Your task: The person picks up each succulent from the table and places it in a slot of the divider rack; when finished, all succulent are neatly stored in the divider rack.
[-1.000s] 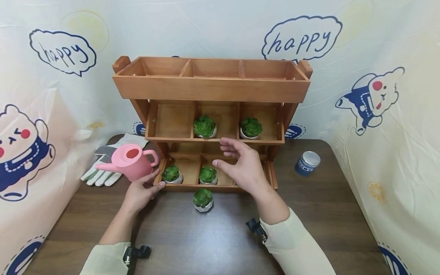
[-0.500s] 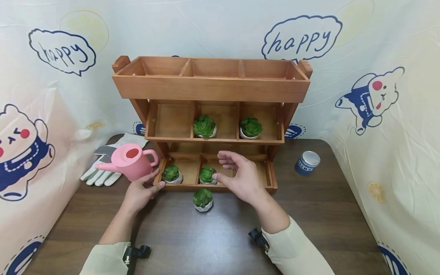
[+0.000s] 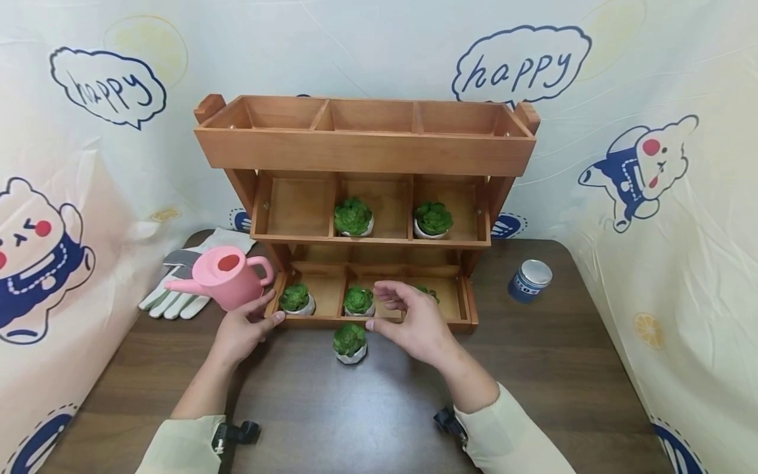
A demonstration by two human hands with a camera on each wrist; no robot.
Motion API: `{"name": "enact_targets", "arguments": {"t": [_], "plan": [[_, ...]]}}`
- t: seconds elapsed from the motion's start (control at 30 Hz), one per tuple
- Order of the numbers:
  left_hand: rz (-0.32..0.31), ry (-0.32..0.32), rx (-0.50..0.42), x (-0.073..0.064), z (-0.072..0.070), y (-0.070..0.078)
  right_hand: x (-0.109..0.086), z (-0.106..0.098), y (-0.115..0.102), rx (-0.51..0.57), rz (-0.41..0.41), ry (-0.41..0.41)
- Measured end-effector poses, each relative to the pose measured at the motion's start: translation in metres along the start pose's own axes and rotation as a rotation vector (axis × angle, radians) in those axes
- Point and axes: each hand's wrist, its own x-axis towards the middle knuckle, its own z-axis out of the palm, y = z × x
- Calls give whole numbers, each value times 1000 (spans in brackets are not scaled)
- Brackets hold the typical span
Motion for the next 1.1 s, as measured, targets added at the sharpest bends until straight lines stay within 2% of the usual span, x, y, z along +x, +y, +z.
{"name": "enact_targets", "arguments": {"t": [0.3, 0.67, 1.1], "plan": [[6, 5, 4, -1, 1, 0, -7, 12, 13, -29, 40, -71], [4, 6, 8, 0, 0, -2, -14, 29, 29, 15, 98, -163], [15, 12, 10, 0, 1, -1, -15, 40, 36, -52, 162, -250]]}}
